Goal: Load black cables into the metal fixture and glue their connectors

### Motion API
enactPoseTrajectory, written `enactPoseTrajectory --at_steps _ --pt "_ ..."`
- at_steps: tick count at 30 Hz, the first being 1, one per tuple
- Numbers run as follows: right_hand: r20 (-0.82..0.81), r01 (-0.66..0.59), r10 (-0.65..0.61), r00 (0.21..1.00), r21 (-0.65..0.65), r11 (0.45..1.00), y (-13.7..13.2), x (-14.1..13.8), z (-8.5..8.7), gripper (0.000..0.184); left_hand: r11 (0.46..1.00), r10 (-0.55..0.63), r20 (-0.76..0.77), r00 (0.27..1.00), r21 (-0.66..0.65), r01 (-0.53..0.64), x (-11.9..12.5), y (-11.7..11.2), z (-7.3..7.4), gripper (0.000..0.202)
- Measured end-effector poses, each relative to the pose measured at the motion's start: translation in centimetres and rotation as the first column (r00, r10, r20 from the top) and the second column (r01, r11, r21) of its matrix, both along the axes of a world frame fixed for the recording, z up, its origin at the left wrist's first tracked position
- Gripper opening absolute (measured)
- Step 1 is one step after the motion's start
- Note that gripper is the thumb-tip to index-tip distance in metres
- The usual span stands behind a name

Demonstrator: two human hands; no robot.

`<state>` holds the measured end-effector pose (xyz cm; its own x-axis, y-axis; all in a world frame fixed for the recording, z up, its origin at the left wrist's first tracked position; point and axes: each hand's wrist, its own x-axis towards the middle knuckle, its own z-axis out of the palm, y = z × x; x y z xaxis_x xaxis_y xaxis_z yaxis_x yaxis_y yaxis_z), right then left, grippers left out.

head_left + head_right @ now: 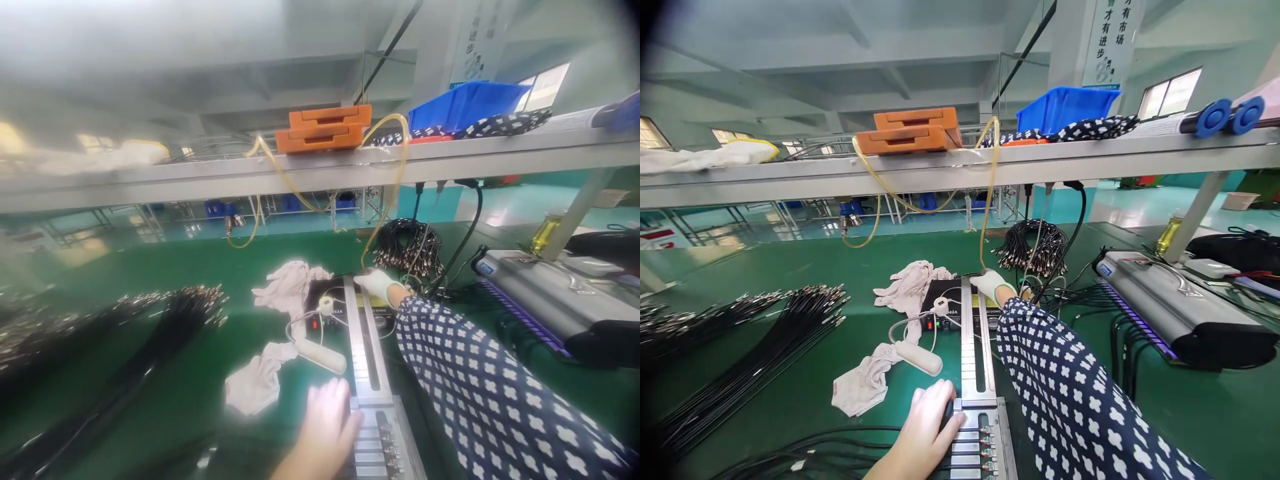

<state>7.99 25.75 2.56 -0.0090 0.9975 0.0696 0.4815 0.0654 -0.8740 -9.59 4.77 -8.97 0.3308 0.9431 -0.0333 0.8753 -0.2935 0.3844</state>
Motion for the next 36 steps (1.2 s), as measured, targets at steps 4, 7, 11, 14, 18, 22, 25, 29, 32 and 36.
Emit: enactPoseTrajectory --at_steps 4,7,11,14,18,22,25,29,32,36 --pt "-0.005 -0.057 0.056 0.998 -0.033 0.998 -2.9 0.4 0.4 0.028 0.999 -0.045 -0.005 0.999 -0.011 0.044 -0.4 -0.5 1.4 0.042" --pt "-0.026 -0.13 0.13 0.991 -0.014 0.991 -8.5 1.3 0.2 0.03 0.992 -0.108 -0.014 0.994 -0.064 0.106 -2.9 -2.3 3.1 0.068" --pt "-0.075 -0.223 0.226 0.971 0.043 0.974 -18.6 3.5 -1.9 0.04 0.964 -0.157 -0.087 0.984 -0.228 0.133 -8.4 -5.4 5.5 0.102" --pt "-0.099 -0.208 0.211 0.972 0.047 0.977 -24.6 5.0 -4.4 0.044 0.977 -0.032 -0.192 0.981 -0.215 -0.01 -11.2 -6.5 6.6 0.088" --pt "-0.118 -0.09 0.095 0.988 0.044 0.995 -27.4 5.8 -7.6 0.048 0.99 0.003 -0.231 0.973 -0.135 -0.035 -11.2 -6.4 6.8 0.054" --pt "-0.092 -0.029 0.036 0.995 0.08 0.996 -27.3 5.7 -9.0 0.042 0.984 -0.076 -0.215 0.974 -0.174 0.039 -10.1 -6.1 7.3 0.029" --pt "-0.022 -0.041 0.044 0.999 0.132 0.99 -27.4 5.5 -9.1 0.041 0.966 -0.145 -0.189 0.971 -0.239 0.098 -9.8 -5.3 8.3 0.016" --pt "0.125 -0.099 0.071 0.99 0.233 0.968 -27.7 5.4 -9.4 0.041 0.926 -0.196 -0.129 0.972 -0.351 0.14 -10.2 -4.0 10.0 0.021" --pt "0.208 -0.16 0.103 0.973 0.278 0.947 -27.8 5.6 -9.8 0.04 0.898 -0.198 -0.071 0.978 -0.413 0.152 -10.2 -3.3 11.6 0.03" --pt "0.263 -0.195 0.121 0.957 0.278 0.941 -27.5 5.8 -10.4 0.04 0.891 -0.186 0.044 0.982 -0.414 0.187 -9.3 -3.3 13.1 0.043"
